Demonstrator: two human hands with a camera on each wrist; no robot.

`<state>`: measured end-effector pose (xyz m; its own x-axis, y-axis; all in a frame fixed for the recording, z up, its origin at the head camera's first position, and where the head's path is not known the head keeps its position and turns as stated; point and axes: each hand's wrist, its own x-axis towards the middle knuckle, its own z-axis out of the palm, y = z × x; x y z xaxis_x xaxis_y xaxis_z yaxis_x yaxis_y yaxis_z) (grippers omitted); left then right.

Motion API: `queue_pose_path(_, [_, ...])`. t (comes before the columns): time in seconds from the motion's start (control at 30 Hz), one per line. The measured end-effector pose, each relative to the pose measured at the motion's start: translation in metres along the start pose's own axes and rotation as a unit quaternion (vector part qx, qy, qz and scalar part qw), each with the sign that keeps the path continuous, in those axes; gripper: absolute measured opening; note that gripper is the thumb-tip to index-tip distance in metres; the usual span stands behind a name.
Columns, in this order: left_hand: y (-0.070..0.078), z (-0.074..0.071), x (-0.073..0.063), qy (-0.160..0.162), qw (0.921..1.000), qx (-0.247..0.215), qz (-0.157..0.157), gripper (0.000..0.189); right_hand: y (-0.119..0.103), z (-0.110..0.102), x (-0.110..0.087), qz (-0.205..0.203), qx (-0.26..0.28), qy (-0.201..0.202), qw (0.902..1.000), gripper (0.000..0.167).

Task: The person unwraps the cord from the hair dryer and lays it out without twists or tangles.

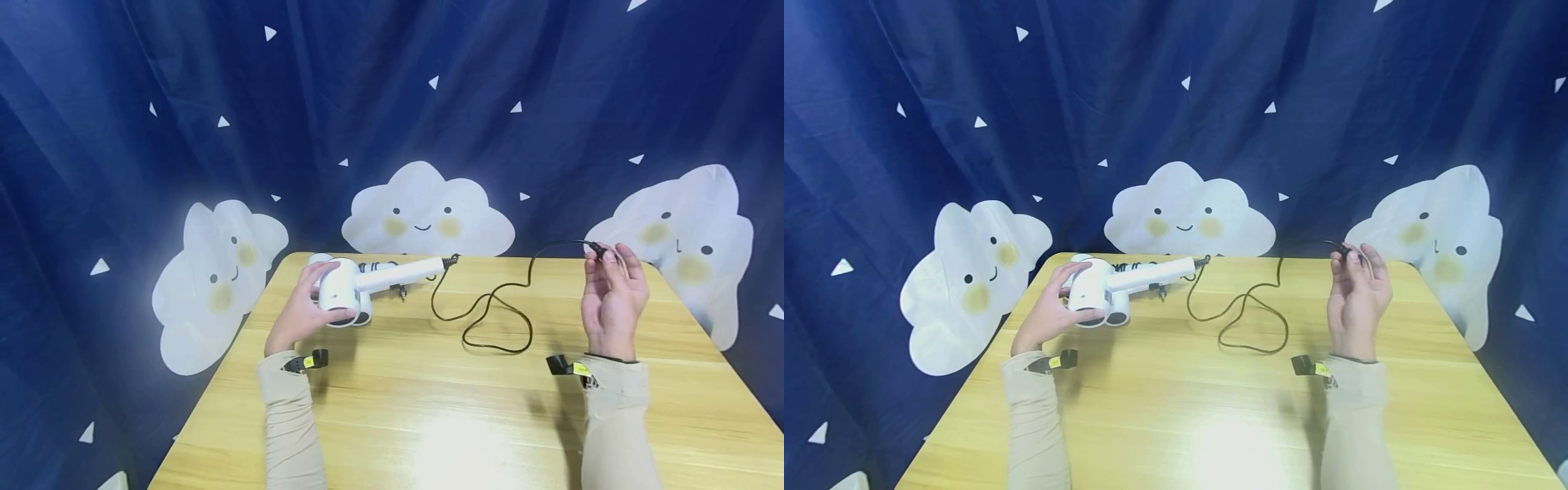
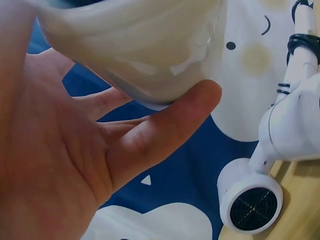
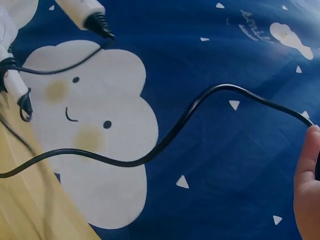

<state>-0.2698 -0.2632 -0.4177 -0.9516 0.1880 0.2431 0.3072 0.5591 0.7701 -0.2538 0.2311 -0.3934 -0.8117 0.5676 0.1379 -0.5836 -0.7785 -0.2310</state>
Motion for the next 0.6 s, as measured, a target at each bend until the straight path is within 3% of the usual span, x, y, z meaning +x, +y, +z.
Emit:
queue_pose_path(0.23, [-0.004, -0.006, -0.003, 0.011, 0.9999, 0.000, 0.005, 0.097, -0.029, -0.002, 0.011, -0.001, 0.065, 0.071, 0.9954, 0.032])
queue_pose_path(0.37, [-0.007, -0.008, -0.005, 0.011, 0.9999, -0.001, 0.009, 0.097, -0.048, -0.006, 0.017, -0.007, 0.118, 0.063, 0.9910, 0.018])
queue_pose_path(0.43, [-0.008, -0.009, -0.006, 0.009, 0.9999, 0.000, 0.007, 0.097, -0.061, -0.010, 0.017, 0.011, 0.139, 0.053, 0.9889, 0.011])
queue_pose_path(0.6, [-0.013, -0.010, -0.009, -0.001, 0.9999, 0.010, -0.003, 0.096, -0.098, -0.013, 0.019, 0.062, 0.133, 0.056, 0.9876, 0.036])
